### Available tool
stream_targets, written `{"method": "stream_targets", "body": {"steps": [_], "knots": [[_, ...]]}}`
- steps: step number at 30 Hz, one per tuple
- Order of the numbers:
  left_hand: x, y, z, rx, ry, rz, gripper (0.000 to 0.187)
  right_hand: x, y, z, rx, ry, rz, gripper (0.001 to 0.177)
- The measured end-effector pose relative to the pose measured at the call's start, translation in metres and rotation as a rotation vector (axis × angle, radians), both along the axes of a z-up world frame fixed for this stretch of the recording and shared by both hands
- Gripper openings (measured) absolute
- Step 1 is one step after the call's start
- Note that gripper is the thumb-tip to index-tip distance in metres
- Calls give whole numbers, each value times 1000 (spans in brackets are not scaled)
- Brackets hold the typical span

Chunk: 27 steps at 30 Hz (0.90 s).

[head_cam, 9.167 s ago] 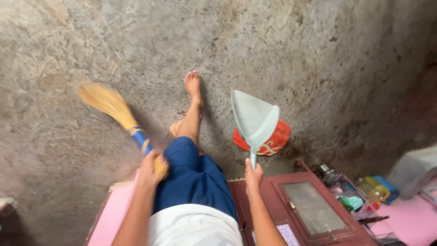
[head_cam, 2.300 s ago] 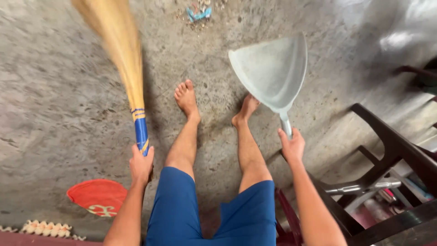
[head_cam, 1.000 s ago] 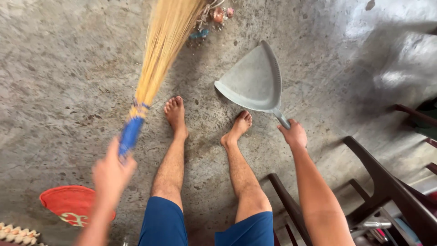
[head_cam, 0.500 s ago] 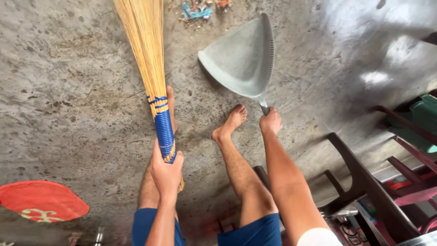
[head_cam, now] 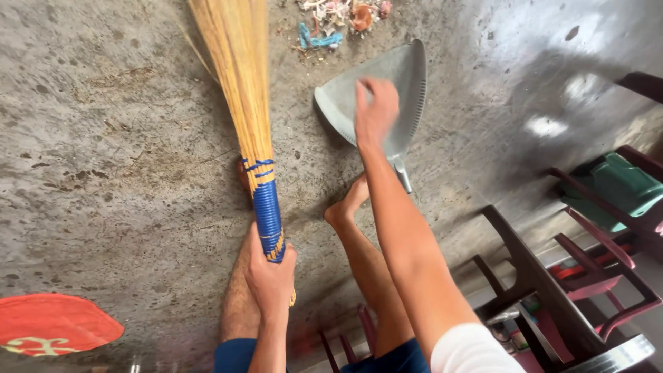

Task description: Sweeping the floor using a broom and a dustpan in a room.

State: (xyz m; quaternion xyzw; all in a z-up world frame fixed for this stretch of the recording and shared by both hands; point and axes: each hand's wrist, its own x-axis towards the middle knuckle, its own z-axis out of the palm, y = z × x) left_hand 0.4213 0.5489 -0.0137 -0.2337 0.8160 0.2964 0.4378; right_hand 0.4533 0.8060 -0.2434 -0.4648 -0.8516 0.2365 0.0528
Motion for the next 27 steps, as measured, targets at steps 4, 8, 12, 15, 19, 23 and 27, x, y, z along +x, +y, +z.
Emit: {"method": "stream_targets", "body": {"steps": [4,8,12,15,19,23,27], "knots": [[-12,-2,-7,-25,-21,-16,71,-51,5,-40,95,-119,205,11],[-25,-5,-9,-47,-92,-15,74,-64,-1,-68,140,-238,384,23],[-30,-6,-10,-7,-47,-21,73,-69,-1,-78,153,-207,385,31],[-37,2,-6,-2,-81,0,74,-68,3,-85,123,-227,354,27],[-37,2,-7,-16,-130,7,74,-68,2,-77,96,-348,425,12],[-39,4,-6,0,-108,-3,73,-64,0,-46,90,-221,295,14],[-30,-1,-7,65,-2,-27,73,-57,1,-12,-42,-91,100,12]]}}
